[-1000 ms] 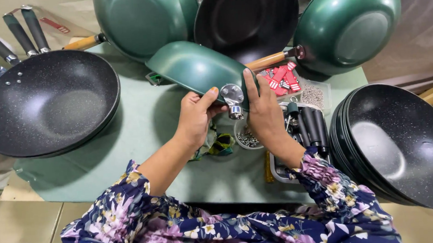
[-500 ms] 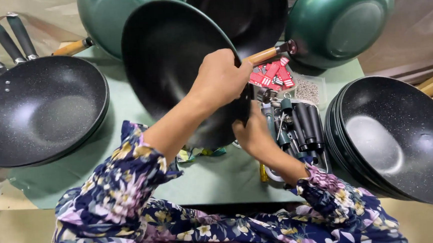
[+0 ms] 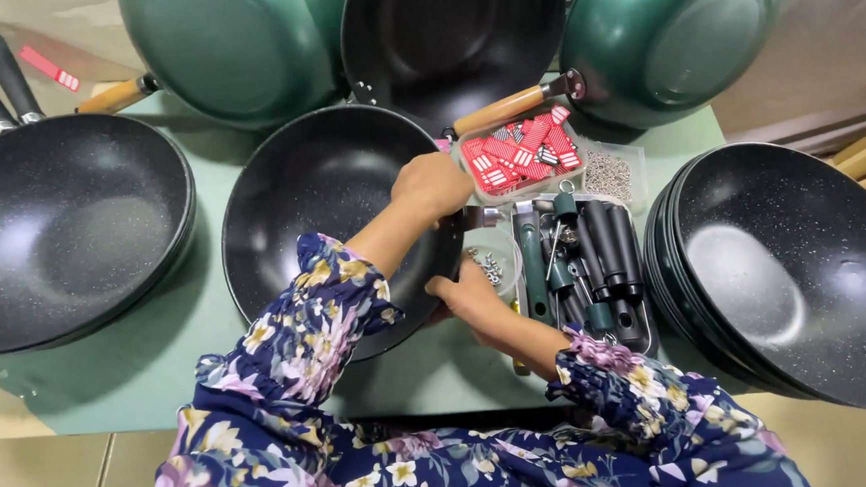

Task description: Tightening screws to attach a handle to a frying pan using a manual screwdriver

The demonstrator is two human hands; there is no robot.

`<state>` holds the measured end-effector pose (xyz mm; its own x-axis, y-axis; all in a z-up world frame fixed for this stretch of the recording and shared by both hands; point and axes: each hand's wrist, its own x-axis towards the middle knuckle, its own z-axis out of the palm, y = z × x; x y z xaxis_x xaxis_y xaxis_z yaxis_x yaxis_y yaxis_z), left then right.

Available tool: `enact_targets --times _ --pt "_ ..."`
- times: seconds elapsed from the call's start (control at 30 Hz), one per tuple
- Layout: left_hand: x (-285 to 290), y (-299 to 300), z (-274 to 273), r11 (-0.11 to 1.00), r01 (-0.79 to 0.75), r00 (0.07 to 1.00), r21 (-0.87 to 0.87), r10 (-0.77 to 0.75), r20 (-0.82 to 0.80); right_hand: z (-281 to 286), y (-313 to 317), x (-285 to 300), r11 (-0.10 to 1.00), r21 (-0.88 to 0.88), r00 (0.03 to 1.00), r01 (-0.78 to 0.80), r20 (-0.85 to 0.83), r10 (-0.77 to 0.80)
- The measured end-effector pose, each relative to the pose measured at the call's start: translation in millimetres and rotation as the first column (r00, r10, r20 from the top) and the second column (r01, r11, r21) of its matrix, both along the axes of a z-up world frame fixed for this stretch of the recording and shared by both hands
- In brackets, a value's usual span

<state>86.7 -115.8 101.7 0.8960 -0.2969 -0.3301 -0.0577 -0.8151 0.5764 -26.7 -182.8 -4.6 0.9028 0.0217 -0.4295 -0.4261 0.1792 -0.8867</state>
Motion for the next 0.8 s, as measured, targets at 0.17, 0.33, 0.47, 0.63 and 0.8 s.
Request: enact_targets --times 0.17,0.33,0.47,0.63,0.8 --pt "-14.0 -1.2 19.4 0.999 -0.042 0.999 0.012 0.042 -0.012 16.0 -19.1 6.3 0.960 -0.190 0.978 -0.207 0.000 0.210" --pt "11.5 -10.4 -35.6 0.996 -0.083 0.997 -0.044 0.083 -0.002 43.1 -50.1 8.1 0.604 -0.667 0.854 -0.435 -0.092 0.512" --pt "17.3 -13.8 -51.1 0.992 -0.112 0.994 -0.058 0.112 -0.005 -3.3 -72.4 7.3 0.161 -0.941 0.680 -0.296 -0.089 0.727" --pt "30.6 -19.9 -60.5 0.994 -0.110 0.994 0.001 0.110 0.011 -58.3 -82.7 3.4 -0.082 -0.994 0.615 0.068 -0.023 0.788" --pt "34.8 -23.9 -68.6 0.995 -0.104 0.994 0.006 0.104 0.036 -86.4 -80.2 -0.3 -0.173 -0.944 0.517 0.282 -0.003 0.856"
